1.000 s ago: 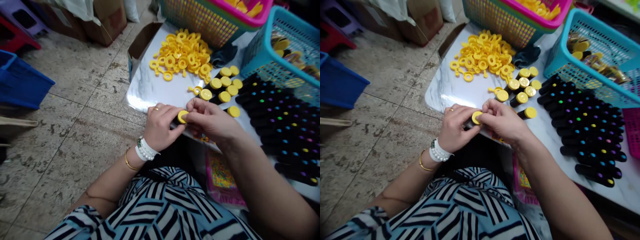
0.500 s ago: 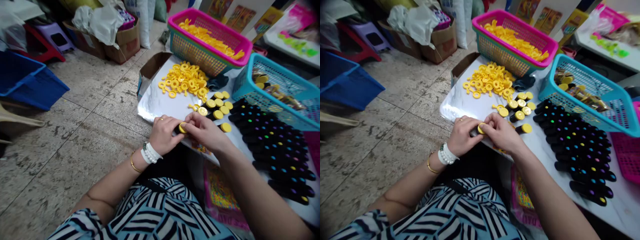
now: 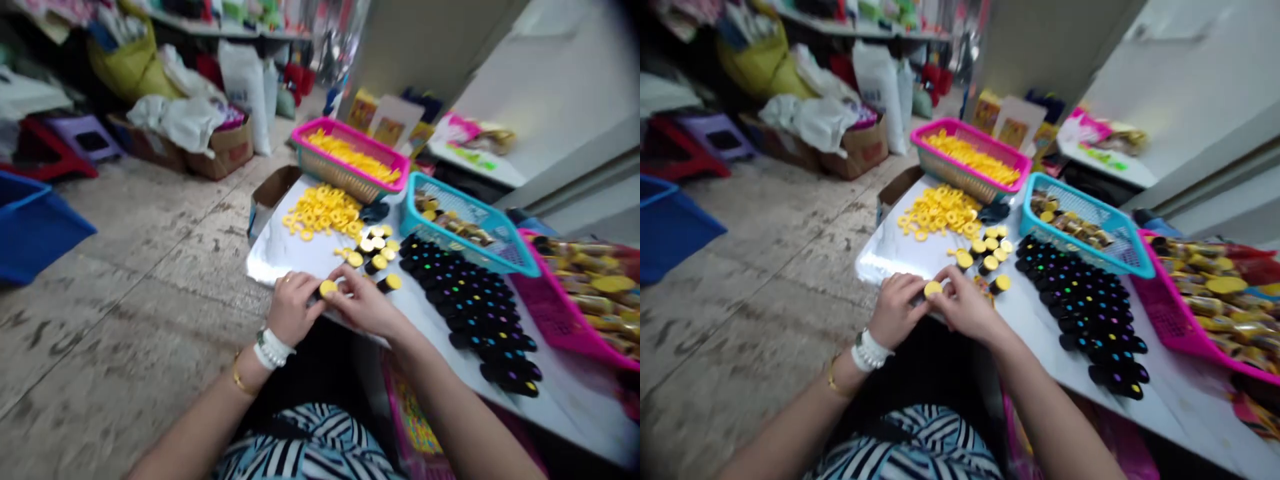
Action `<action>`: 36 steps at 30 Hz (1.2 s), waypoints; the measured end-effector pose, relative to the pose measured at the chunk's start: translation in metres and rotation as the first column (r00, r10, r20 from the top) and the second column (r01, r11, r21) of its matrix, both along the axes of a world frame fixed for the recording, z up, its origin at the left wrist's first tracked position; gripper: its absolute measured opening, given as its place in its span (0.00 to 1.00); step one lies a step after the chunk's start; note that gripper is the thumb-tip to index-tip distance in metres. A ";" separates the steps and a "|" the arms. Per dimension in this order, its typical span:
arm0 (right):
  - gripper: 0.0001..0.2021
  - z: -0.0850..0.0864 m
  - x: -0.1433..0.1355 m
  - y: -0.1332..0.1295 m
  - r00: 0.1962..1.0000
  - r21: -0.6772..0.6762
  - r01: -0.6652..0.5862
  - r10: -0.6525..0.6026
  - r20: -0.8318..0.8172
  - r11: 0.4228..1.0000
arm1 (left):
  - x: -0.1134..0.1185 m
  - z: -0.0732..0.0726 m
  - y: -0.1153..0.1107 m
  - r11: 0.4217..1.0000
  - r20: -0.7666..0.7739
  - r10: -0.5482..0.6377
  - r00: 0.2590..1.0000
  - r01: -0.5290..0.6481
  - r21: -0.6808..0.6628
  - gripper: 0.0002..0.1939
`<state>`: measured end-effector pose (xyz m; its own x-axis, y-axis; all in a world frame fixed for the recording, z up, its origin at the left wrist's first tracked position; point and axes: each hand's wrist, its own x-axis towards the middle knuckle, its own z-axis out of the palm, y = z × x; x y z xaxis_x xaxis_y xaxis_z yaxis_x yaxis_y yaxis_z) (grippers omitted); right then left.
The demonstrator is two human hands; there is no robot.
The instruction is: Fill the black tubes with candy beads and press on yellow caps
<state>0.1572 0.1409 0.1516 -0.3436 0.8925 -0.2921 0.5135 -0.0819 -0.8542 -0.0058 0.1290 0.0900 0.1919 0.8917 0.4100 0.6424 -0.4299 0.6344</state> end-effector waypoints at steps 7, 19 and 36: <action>0.09 0.001 -0.021 -0.003 0.941 0.379 0.005 -0.132 0.310 0.925 | -0.002 -0.001 0.007 0.999 -0.059 -0.006 0.998 0.009 0.050 0.08; 0.15 0.009 -0.003 0.008 0.846 -0.098 0.033 -0.080 -0.526 0.995 | 0.013 0.001 -0.001 0.999 0.227 -0.038 0.973 0.045 -0.025 0.21; 0.19 -0.019 0.118 -0.021 0.645 0.561 0.449 -0.687 0.336 0.696 | 0.048 0.025 0.086 0.970 -0.053 -0.194 0.980 0.183 -0.160 0.32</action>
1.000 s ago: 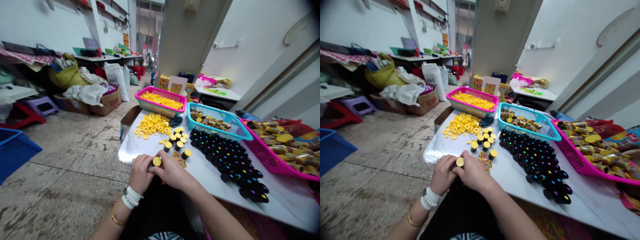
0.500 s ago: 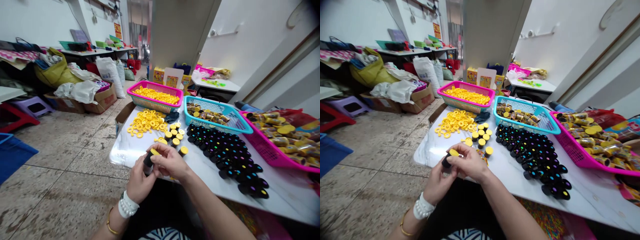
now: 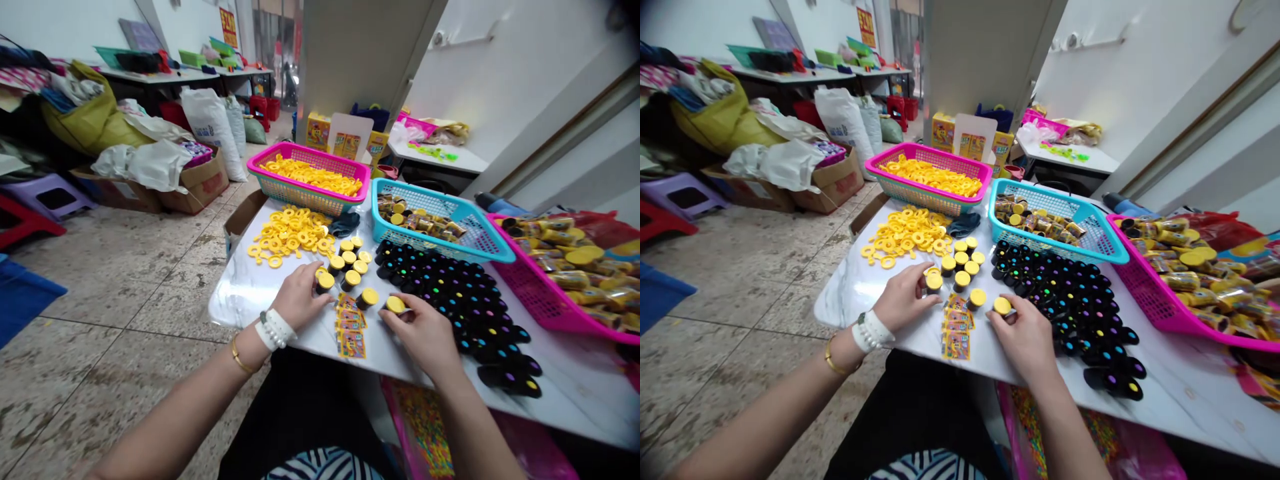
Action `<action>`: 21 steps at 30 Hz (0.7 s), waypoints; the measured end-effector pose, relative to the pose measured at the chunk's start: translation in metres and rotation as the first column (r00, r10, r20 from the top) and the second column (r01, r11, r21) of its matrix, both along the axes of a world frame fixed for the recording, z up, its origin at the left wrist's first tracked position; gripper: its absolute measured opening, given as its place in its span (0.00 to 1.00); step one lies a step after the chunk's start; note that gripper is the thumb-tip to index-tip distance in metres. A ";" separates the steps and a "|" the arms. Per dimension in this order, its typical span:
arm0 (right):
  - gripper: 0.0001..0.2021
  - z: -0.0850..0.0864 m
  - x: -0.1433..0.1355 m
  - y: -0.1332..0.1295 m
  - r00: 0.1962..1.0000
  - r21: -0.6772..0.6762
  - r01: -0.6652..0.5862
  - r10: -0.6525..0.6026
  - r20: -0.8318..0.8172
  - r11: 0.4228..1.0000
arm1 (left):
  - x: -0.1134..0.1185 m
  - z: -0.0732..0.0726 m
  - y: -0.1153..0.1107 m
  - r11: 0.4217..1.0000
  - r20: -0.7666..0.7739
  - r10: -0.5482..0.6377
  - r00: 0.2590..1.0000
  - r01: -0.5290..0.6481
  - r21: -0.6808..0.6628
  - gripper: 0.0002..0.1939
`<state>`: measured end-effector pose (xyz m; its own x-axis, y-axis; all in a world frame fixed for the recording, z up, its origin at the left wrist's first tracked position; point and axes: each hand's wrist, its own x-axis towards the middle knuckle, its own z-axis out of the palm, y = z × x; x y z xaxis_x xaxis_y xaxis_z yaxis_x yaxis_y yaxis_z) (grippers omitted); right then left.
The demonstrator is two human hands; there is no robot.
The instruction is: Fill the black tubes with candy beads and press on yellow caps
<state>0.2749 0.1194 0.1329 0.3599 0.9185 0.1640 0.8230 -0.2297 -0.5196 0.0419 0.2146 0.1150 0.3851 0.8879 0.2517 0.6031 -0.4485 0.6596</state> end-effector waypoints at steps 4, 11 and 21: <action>0.23 -0.010 -0.013 0.018 0.996 -0.003 -0.083 0.083 -0.029 0.997 | 0.025 0.006 0.019 0.997 -0.071 -0.072 0.995 0.072 -0.010 0.26; 0.28 -0.007 -0.026 0.045 0.993 -0.032 -0.098 0.100 0.063 0.995 | 0.049 0.007 0.040 0.996 -0.142 -0.084 0.986 0.082 -0.020 0.25; 0.27 -0.010 -0.028 0.035 0.998 0.027 -0.048 0.049 -0.031 0.998 | 0.035 0.009 0.037 0.999 -0.261 0.017 0.965 -0.006 0.042 0.30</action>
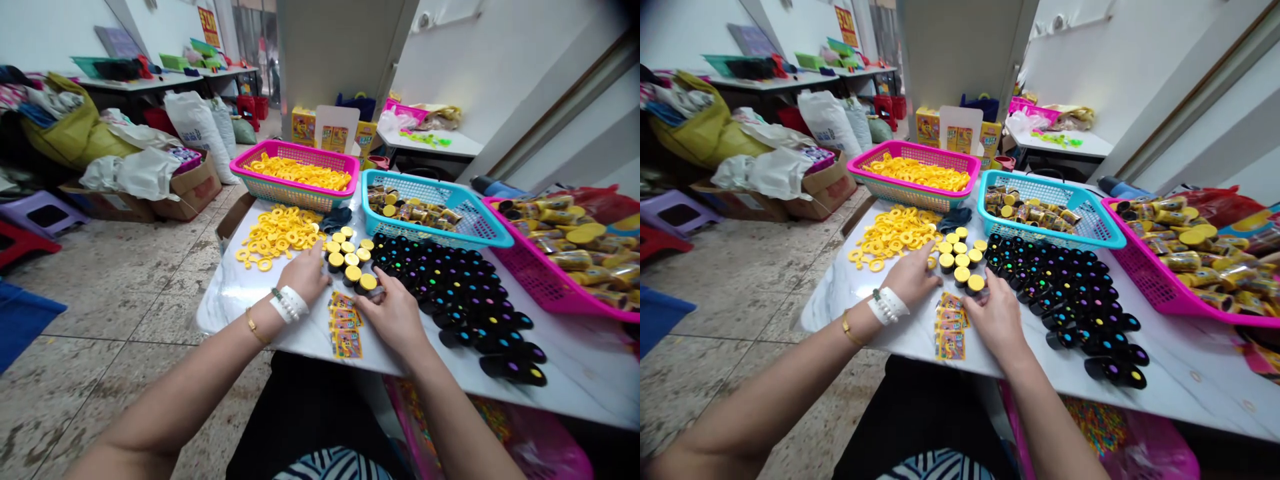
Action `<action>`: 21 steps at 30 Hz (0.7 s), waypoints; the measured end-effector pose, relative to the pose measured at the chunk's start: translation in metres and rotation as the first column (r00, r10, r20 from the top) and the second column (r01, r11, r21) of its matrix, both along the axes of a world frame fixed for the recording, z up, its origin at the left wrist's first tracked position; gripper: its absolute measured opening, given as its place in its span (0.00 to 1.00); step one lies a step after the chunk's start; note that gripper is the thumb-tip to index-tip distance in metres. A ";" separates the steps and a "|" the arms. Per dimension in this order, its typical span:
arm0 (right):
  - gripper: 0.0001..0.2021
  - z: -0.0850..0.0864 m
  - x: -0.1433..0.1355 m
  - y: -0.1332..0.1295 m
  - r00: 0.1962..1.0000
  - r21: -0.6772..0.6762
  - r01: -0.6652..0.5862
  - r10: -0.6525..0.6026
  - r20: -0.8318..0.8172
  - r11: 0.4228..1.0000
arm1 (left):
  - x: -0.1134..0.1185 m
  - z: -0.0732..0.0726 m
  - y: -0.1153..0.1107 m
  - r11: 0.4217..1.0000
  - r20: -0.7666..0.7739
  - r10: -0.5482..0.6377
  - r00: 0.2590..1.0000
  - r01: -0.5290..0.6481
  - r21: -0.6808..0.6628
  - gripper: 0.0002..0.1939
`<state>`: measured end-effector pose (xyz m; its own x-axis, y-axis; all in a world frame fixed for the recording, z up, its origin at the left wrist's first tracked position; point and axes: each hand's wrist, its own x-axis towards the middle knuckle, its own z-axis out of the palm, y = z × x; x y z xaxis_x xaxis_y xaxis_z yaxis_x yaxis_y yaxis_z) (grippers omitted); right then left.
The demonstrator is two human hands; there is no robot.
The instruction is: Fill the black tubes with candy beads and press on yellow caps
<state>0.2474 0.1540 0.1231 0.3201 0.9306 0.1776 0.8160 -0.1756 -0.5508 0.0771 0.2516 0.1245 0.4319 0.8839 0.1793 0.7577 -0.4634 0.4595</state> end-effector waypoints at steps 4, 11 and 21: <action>0.14 -0.006 0.002 0.002 0.997 0.040 0.053 -0.050 -0.054 0.998 | -0.018 -0.004 -0.007 0.998 -0.101 0.028 0.995 -0.022 0.058 0.15; 0.21 -0.002 0.005 -0.010 0.997 0.121 -0.052 0.058 -0.048 0.991 | -0.043 -0.005 -0.023 0.994 0.036 -0.112 0.993 0.112 0.008 0.19; 0.09 -0.019 0.034 -0.047 0.935 0.035 0.093 -0.099 0.339 0.995 | -0.051 -0.007 -0.099 0.991 0.354 -0.110 0.929 0.129 -0.030 0.12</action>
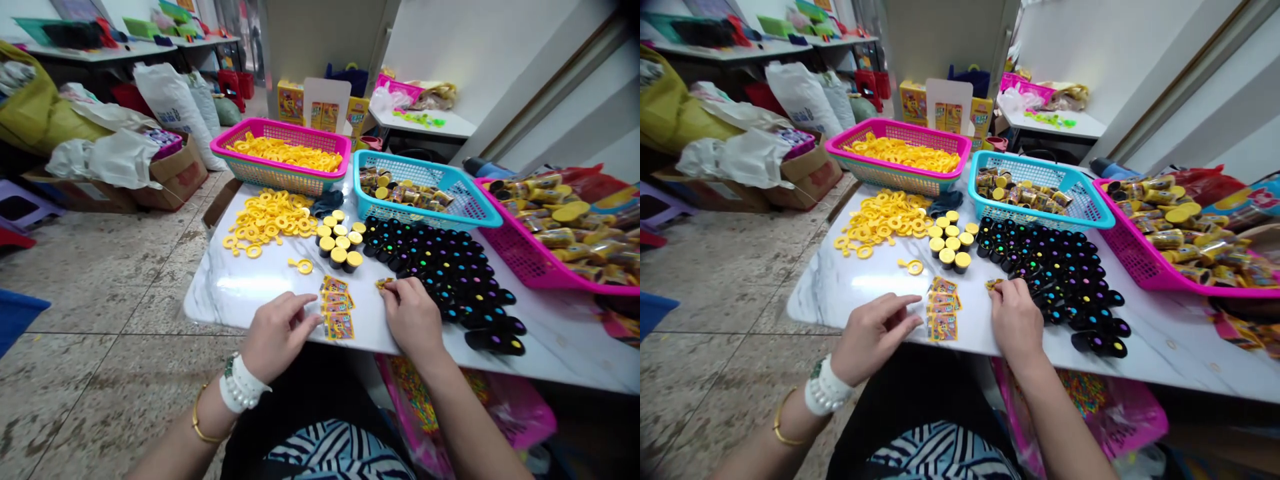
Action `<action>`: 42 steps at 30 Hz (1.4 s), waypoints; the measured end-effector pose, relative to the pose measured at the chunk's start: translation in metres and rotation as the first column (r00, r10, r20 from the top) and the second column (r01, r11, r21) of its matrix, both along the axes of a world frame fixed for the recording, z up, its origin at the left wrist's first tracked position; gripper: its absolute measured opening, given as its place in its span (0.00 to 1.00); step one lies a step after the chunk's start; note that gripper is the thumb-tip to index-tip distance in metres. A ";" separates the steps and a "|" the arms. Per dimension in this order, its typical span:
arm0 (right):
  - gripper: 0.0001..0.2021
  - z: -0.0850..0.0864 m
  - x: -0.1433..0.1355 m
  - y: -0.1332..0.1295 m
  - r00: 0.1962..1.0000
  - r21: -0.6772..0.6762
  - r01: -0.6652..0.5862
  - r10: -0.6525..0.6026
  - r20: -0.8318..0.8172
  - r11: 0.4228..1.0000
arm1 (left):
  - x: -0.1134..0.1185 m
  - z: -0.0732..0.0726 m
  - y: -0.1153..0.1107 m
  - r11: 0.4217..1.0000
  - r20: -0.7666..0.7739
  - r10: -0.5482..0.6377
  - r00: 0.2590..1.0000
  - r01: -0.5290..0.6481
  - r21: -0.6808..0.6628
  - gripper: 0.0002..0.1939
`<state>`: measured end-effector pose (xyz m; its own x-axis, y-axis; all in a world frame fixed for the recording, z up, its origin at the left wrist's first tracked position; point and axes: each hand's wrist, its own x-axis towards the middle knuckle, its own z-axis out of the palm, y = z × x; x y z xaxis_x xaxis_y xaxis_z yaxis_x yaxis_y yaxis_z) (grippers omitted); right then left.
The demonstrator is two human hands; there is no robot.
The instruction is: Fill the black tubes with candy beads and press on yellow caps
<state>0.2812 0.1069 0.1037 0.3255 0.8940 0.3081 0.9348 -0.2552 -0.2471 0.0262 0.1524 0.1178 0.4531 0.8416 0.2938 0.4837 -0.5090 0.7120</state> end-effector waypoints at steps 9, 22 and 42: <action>0.06 0.023 -0.038 -0.011 0.940 0.221 -0.236 0.280 -0.194 0.946 | 0.031 0.006 -0.011 0.942 0.325 0.146 0.934 -0.031 -0.334 0.17; 0.12 0.006 -0.055 0.013 0.413 0.207 -0.094 0.228 -0.882 0.974 | 0.093 -0.003 0.137 0.971 0.398 0.199 0.896 -0.125 -0.204 0.33; 0.05 -0.005 -0.043 0.075 0.553 0.217 -0.156 0.268 -0.789 0.963 | 0.136 -0.013 0.223 0.871 0.381 -0.061 0.922 0.236 -0.432 0.36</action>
